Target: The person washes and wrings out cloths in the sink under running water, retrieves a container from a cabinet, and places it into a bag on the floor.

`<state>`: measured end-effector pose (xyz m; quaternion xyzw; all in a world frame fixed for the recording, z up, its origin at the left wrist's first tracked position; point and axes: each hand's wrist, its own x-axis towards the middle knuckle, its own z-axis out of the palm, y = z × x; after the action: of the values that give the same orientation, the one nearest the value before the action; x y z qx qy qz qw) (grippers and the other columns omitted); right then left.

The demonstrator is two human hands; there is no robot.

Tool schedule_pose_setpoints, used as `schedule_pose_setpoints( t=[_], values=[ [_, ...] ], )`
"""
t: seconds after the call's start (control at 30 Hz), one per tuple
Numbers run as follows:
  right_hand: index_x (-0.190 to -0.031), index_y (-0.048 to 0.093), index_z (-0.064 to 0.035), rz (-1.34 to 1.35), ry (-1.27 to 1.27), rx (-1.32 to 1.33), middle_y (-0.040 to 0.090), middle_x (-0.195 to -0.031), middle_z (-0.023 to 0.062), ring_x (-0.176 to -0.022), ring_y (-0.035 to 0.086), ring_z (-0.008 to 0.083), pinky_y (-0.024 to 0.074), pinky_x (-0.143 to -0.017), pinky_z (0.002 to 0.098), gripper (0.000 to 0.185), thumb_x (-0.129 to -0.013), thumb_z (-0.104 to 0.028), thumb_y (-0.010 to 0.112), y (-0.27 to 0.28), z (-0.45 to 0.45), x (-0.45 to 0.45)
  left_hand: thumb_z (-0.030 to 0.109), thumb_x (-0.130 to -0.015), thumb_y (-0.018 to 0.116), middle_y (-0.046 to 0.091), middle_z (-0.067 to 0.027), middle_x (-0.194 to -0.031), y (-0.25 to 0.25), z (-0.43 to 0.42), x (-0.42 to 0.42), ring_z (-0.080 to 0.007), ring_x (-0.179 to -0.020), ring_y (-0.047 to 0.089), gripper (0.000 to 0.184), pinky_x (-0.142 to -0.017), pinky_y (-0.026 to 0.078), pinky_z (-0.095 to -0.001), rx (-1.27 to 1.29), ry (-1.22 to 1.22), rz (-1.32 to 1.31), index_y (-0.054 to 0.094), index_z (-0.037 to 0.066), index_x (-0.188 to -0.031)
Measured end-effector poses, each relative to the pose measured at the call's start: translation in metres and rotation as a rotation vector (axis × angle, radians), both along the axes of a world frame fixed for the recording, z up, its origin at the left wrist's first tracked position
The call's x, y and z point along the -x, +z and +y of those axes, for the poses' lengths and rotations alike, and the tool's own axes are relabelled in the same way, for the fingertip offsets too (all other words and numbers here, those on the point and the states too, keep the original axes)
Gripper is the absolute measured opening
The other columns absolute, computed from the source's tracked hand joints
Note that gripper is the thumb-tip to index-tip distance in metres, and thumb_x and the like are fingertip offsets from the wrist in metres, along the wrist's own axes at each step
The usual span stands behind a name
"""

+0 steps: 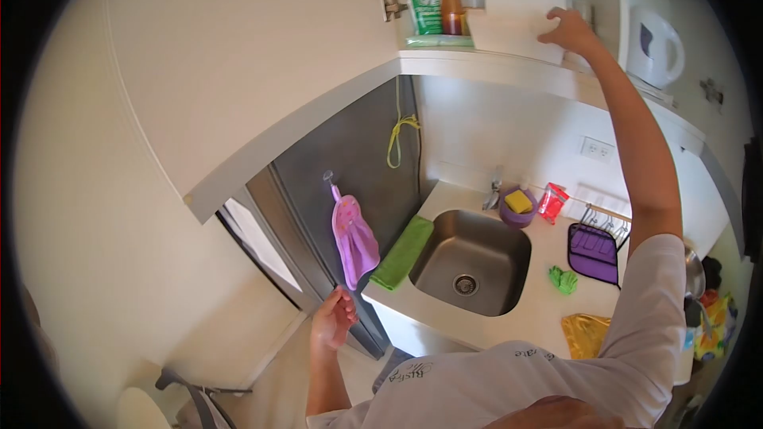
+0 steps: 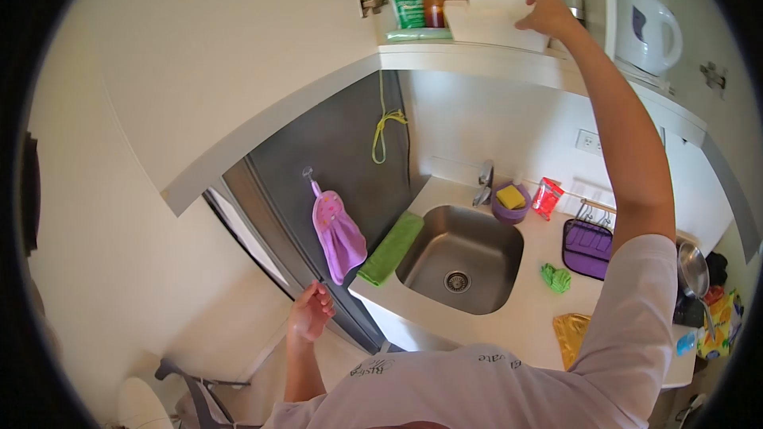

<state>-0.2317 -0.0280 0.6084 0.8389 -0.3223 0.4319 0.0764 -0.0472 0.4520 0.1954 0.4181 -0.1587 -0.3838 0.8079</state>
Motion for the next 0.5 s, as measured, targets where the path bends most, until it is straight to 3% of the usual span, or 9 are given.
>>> schedule_pose_setpoints(
  t=[0.03, 0.2, 0.43, 0.5],
  values=[
    [-0.113, 0.056, -0.003, 0.114, 0.0, -0.194, 0.057, -0.11, 0.0199, -0.099, 0.058, 0.033, 0.0466, -0.087, 0.0376, 0.063, -0.06, -0.03, 0.076, 0.005, 0.004, -0.001, 0.037, -0.089, 0.051, 0.044, 0.0019, -0.063, -0.003, 0.007, 0.002, -0.0116, -0.057, 0.043, 0.025, -0.055, 0.036, -0.0261, -0.008, 0.037, 0.012, 0.05, 0.014, -0.078],
    [-0.111, 0.059, -0.0001, 0.14, -0.089, 0.075, 0.058, -0.108, 0.0198, -0.099, 0.058, 0.0331, 0.0468, -0.087, 0.0368, 0.059, -0.061, -0.027, 0.076, -0.012, -0.014, -0.012, 0.035, -0.09, 0.05, 0.041, 0.0027, -0.062, -0.006, 0.018, 0.009, -0.0105, -0.057, 0.041, 0.025, -0.055, 0.036, -0.0249, -0.034, 0.113, 0.068, 0.049, 0.014, -0.078],
    [-0.112, 0.059, 0.0, -0.074, -0.082, 0.212, 0.051, -0.123, 0.0203, -0.11, 0.052, 0.0326, 0.0426, -0.092, 0.0364, 0.057, -0.066, -0.028, 0.076, -0.031, -0.006, 0.0, 0.033, -0.091, 0.049, 0.045, 0.0016, -0.064, 0.005, -0.02, -0.002, -0.0111, -0.059, 0.043, 0.023, -0.057, 0.035, -0.0253, -0.005, -0.075, 0.026, 0.049, 0.013, -0.079],
    [-0.114, 0.058, -0.0015, -0.103, -0.081, 0.277, 0.05, -0.126, 0.0166, -0.11, 0.053, 0.0296, 0.0431, -0.091, 0.0351, 0.058, -0.066, -0.029, 0.076, -0.027, -0.002, 0.012, 0.032, -0.091, 0.048, 0.046, 0.0014, -0.065, 0.008, -0.032, -0.003, -0.0111, -0.06, 0.043, 0.023, -0.057, 0.035, -0.0253, -0.021, -0.117, 0.021, 0.05, 0.013, -0.079]
  ],
)
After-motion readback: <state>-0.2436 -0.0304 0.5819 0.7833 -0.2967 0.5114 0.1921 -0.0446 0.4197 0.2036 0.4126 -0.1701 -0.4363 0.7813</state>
